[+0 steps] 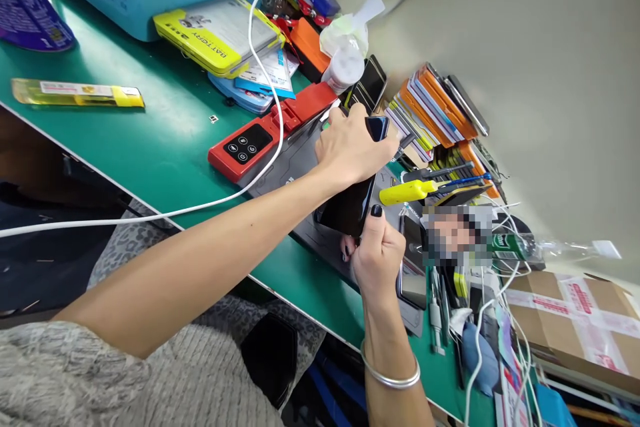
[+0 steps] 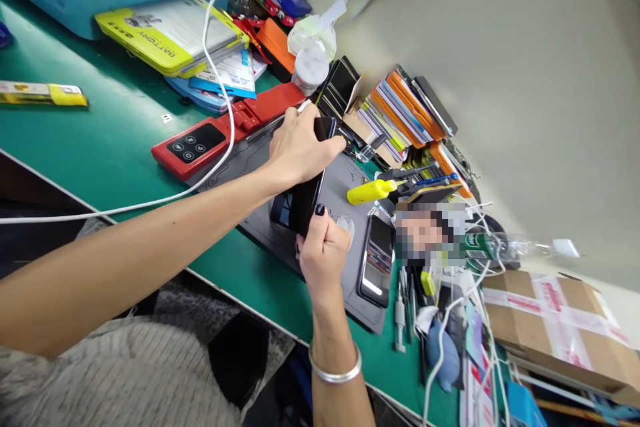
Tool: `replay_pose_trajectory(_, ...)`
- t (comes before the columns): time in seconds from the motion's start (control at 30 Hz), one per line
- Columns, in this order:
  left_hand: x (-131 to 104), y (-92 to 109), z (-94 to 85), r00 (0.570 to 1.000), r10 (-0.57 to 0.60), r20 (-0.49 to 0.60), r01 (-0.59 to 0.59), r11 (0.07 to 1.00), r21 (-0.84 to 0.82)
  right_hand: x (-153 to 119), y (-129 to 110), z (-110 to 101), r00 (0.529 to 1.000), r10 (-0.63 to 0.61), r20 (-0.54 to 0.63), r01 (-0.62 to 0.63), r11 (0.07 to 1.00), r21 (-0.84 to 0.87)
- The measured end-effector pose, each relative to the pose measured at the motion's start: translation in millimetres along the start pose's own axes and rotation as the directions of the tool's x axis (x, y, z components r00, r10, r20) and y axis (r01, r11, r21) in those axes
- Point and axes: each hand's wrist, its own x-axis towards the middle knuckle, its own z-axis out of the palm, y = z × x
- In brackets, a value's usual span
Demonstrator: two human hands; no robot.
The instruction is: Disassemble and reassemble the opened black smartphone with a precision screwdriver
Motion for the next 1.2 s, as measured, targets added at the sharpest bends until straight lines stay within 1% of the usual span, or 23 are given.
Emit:
replay_pose_trajectory(0.1, 1, -1, 0.4, 1.0, -0.018, 0.023, 0.018, 1.0, 0.004, 2, 2, 3, 0.998, 0.039, 0.039, -0.043, 0.994, 0.102)
replay_pose_trajectory(0.23, 4, -4, 1.2, 0.997, -0.04, 0.059, 0.041, 0.999, -0.014, 6, 5, 6, 0.997, 0.041, 0.06, -0.052, 0.981, 0.186)
replay_pose_trajectory(0.33, 6, -6, 3.0, 0.998, -0.046, 0.041, 0.048, 0.997, -0.056, 8, 7, 7, 0.997, 0.039, 0.072, -0.054, 0.977, 0.207)
replay_pose_trajectory(0.47, 8, -9, 6.4, 1.0, -0.025, 0.008, 0.025, 0.996, -0.087, 10, 10, 8, 0.995, 0.038, 0.092, -0.055, 0.982, 0.179)
replay_pose_trajectory(0.63, 9, -12, 5.9, 0.999, -0.022, -0.026, 0.02, 0.996, -0.091, 11, 10, 6, 0.991, -0.007, 0.132, -0.001, 0.998, 0.064)
replay_pose_trajectory(0.77, 4, -13, -1.3, 0.996, 0.007, -0.087, -0.015, 0.996, -0.091, 14, -5, -8, 0.979, -0.113, 0.167, 0.133, 0.985, -0.114)
replay_pose_trajectory(0.87, -2, -11, -6.5, 0.991, 0.042, -0.129, -0.053, 0.995, -0.082, 15, -22, -19, 0.959, -0.208, 0.19, 0.255, 0.927, -0.273)
replay_pose_trajectory(0.97, -7, -8, -8.5, 0.986, 0.072, -0.15, -0.084, 0.994, -0.071, 19, -35, -26, 0.941, -0.257, 0.22, 0.327, 0.858, -0.397)
replay_pose_trajectory(1.1, -12, -6, -9.5, 0.982, 0.133, -0.136, -0.143, 0.987, -0.068, 31, -40, -27, 0.922, -0.275, 0.272, 0.377, 0.795, -0.475)
replay_pose_trajectory(1.2, -10, -8, -11.8, 0.981, 0.139, -0.134, -0.151, 0.985, -0.079, 40, -39, -24, 0.914, -0.285, 0.288, 0.398, 0.768, -0.503)
